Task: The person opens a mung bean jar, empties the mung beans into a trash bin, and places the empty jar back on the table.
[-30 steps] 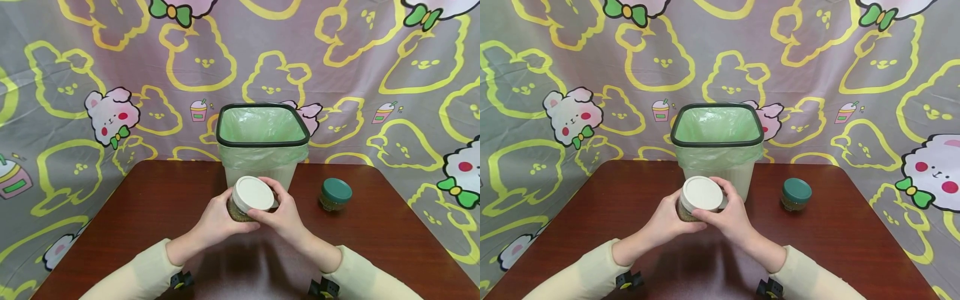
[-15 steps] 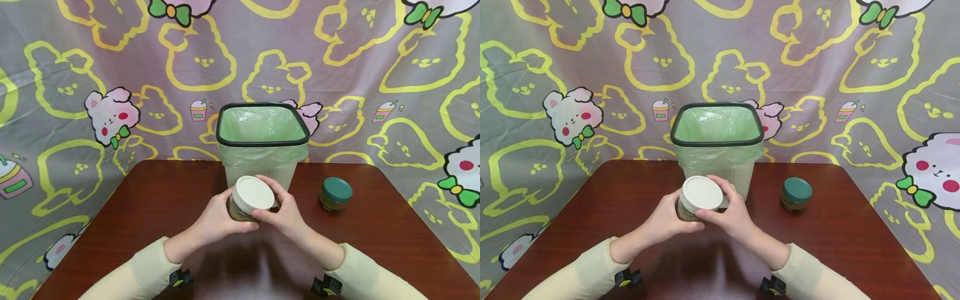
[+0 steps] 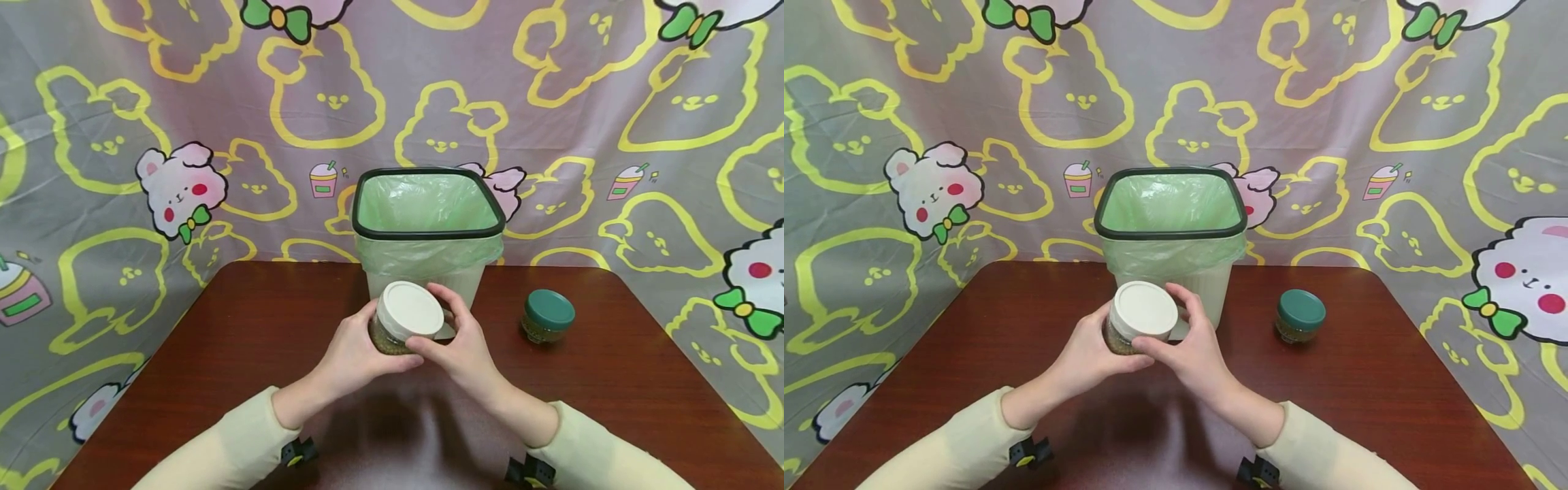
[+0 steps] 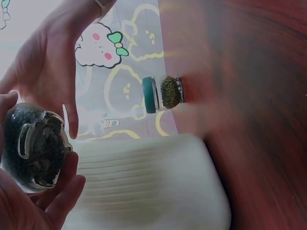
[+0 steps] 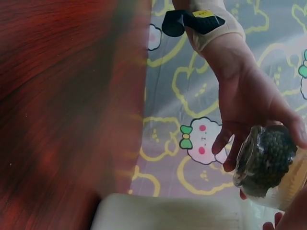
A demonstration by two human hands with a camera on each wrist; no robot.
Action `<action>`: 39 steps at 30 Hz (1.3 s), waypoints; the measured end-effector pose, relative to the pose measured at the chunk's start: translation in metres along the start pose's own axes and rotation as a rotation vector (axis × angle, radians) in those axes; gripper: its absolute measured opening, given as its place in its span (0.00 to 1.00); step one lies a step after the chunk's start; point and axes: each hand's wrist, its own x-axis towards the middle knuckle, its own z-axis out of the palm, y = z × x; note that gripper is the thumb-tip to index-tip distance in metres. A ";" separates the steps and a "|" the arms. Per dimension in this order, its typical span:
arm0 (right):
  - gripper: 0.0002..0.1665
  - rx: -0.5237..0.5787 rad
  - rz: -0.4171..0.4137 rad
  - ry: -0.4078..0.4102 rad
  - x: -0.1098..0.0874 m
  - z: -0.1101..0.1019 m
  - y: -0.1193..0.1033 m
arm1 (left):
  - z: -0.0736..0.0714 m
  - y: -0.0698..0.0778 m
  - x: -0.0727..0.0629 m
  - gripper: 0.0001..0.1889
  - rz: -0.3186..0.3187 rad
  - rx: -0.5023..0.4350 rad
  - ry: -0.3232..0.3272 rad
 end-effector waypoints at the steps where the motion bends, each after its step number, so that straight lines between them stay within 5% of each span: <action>1: 0.46 -0.010 0.016 0.011 0.000 0.001 -0.001 | 0.000 0.000 0.000 0.40 -0.006 0.001 0.002; 7: 0.41 -0.035 0.045 0.031 0.002 0.002 -0.002 | 0.000 -0.001 0.000 0.40 -0.020 -0.015 -0.009; 14: 0.44 0.058 -0.084 -0.047 0.005 -0.007 0.005 | -0.004 0.003 -0.001 0.38 -0.020 -0.126 -0.109; 22: 0.49 0.119 -0.124 -0.123 0.006 -0.011 0.009 | -0.009 0.004 -0.001 0.37 -0.024 -0.182 -0.180; 39: 0.45 0.031 -0.053 -0.039 0.003 -0.005 0.002 | 0.001 0.006 -0.001 0.40 -0.076 -0.029 -0.028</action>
